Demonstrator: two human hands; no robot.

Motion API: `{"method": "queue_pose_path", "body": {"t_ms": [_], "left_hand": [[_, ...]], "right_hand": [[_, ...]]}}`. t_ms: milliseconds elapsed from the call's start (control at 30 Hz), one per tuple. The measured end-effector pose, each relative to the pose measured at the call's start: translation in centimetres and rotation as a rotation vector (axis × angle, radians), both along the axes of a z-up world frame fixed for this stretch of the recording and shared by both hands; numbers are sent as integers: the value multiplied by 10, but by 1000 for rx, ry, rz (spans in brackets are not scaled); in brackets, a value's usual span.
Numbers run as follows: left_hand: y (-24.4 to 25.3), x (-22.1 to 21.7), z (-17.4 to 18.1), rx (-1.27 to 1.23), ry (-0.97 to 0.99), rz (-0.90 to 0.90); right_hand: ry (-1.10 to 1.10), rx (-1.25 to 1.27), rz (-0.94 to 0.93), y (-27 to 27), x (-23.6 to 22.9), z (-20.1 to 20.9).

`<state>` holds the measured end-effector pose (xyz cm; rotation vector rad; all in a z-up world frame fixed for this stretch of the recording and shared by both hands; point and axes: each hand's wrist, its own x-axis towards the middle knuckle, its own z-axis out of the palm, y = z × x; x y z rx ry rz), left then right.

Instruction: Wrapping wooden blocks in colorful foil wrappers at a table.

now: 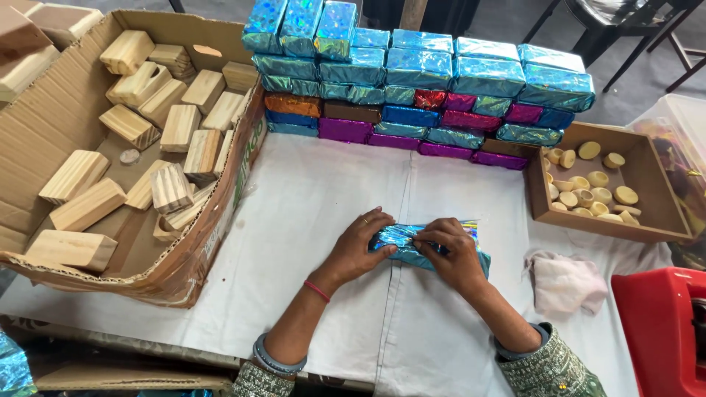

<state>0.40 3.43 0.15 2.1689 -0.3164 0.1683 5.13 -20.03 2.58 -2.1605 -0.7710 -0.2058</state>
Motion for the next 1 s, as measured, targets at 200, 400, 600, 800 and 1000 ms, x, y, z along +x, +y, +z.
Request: {"method": "queue_pose_path", "body": {"t_ms": [200, 400, 600, 800, 1000], "left_hand": [[-15, -3, 17, 116, -123, -9], [-30, -13, 22, 319, -180, -10], [-32, -13, 24, 373, -213, 1], [-33, -12, 24, 375, -229, 1], [-31, -4, 17, 145, -131, 33]], "right_hand": [[-105, 44, 84, -3, 0, 0], [-65, 70, 59, -7, 3, 7], [-44, 125, -47, -43, 34, 14], [-57, -12, 86, -47, 39, 14], [-138, -41, 39, -39, 32, 1]]}}
